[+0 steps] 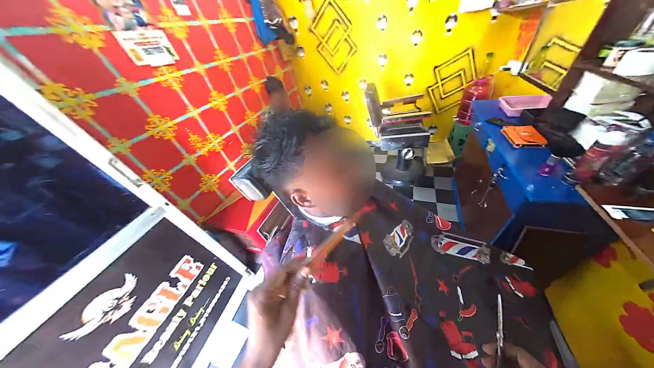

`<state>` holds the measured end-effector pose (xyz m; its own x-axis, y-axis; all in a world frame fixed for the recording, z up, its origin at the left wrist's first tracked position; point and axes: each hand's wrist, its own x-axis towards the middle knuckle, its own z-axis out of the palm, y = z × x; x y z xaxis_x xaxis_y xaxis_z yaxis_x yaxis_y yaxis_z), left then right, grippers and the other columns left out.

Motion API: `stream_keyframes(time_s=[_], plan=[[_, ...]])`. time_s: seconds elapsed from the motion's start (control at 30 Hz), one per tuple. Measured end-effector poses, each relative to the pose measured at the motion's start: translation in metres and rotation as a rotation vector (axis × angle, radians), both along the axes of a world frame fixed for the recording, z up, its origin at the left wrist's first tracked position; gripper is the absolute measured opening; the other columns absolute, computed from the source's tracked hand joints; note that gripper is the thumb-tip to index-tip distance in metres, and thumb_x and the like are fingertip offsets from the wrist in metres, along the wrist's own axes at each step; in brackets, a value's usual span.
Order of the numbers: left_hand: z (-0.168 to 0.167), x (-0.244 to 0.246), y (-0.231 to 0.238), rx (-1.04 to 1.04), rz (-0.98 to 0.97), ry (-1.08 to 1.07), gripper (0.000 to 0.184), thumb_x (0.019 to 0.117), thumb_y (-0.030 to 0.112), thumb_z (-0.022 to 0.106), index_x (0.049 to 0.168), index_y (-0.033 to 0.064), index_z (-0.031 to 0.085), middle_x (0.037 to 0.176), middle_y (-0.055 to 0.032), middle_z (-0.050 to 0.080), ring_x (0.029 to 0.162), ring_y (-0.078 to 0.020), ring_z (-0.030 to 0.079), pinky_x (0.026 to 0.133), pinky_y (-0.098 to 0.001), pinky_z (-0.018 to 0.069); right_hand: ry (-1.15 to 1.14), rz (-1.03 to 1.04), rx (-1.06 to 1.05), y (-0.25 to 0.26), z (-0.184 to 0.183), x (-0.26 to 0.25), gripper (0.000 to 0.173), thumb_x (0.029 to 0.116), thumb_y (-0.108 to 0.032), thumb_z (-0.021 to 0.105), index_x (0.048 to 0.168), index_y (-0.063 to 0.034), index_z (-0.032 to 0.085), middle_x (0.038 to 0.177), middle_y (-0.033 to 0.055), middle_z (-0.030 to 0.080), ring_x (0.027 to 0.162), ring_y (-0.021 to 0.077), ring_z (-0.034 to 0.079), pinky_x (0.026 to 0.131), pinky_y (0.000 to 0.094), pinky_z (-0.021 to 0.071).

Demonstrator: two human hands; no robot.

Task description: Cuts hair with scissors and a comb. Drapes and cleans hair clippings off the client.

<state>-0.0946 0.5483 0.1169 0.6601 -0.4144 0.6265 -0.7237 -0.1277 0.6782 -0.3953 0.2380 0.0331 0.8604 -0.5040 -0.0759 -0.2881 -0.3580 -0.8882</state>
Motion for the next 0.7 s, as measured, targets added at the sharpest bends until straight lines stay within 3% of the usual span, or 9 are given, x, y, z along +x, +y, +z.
stream_keyframes(time_s=[0.13,0.3,0.43,0.6,0.7], plan=[[0.069,0.062,0.053,0.169,0.232,-0.31,0.03,0.1023,0.027,0.057,0.115,0.0036,0.071,0.1,-0.0025,0.073,0.081,-0.0081,0.07,0.073,-0.03,0.0612,-0.092,0.077,0.004,0.001,0.024,0.053,0.037,0.096,-0.01,0.069,0.131,-0.0004,0.059,0.116,0.01,0.072,0.1,0.0226,0.073,0.085,0.0451,0.0628],[0.126,0.122,0.057,0.335,0.184,-0.553,0.029,0.0985,0.033,0.062,0.111,0.013,0.077,0.11,-0.0031,0.073,0.102,-0.0143,0.069,0.09,-0.0402,0.057,-0.148,0.092,-0.194,0.026,0.057,0.118,0.034,0.0959,-0.015,0.068,0.129,-0.0072,0.064,0.117,0.0022,0.073,0.101,0.0163,0.073,0.084,0.0399,0.0638],[0.144,0.157,0.052,0.518,0.133,-0.664,0.03,0.0977,0.04,0.06,0.11,0.0188,0.078,0.106,-0.0015,0.073,0.101,-0.0214,0.068,0.088,-0.0523,0.0511,-0.16,0.063,-0.317,0.038,0.069,0.162,0.03,0.096,-0.021,0.067,0.125,-0.0136,0.068,0.113,-0.0012,0.073,0.098,0.0146,0.073,0.083,0.0389,0.0638],[0.143,0.181,0.06,0.602,0.047,-0.681,0.022,0.093,0.037,0.065,0.107,0.0274,0.077,0.107,0.0057,0.073,0.103,-0.0173,0.067,0.087,-0.0519,0.0496,-0.183,0.034,-0.414,0.055,0.086,0.2,0.031,0.0942,-0.021,0.069,0.125,-0.0178,0.068,0.112,-0.0031,0.073,0.099,0.0121,0.072,0.083,0.0363,0.063],[0.143,0.194,0.067,0.54,0.009,-0.69,0.023,0.0921,0.036,0.067,0.11,0.0251,0.077,0.109,0.0035,0.072,0.103,-0.0195,0.066,0.086,-0.052,0.0492,-0.205,0.04,-0.501,0.063,0.094,0.219,0.032,0.0945,-0.02,0.067,0.126,-0.0172,0.068,0.111,-0.0033,0.073,0.098,0.0112,0.072,0.084,0.0351,0.0632]])
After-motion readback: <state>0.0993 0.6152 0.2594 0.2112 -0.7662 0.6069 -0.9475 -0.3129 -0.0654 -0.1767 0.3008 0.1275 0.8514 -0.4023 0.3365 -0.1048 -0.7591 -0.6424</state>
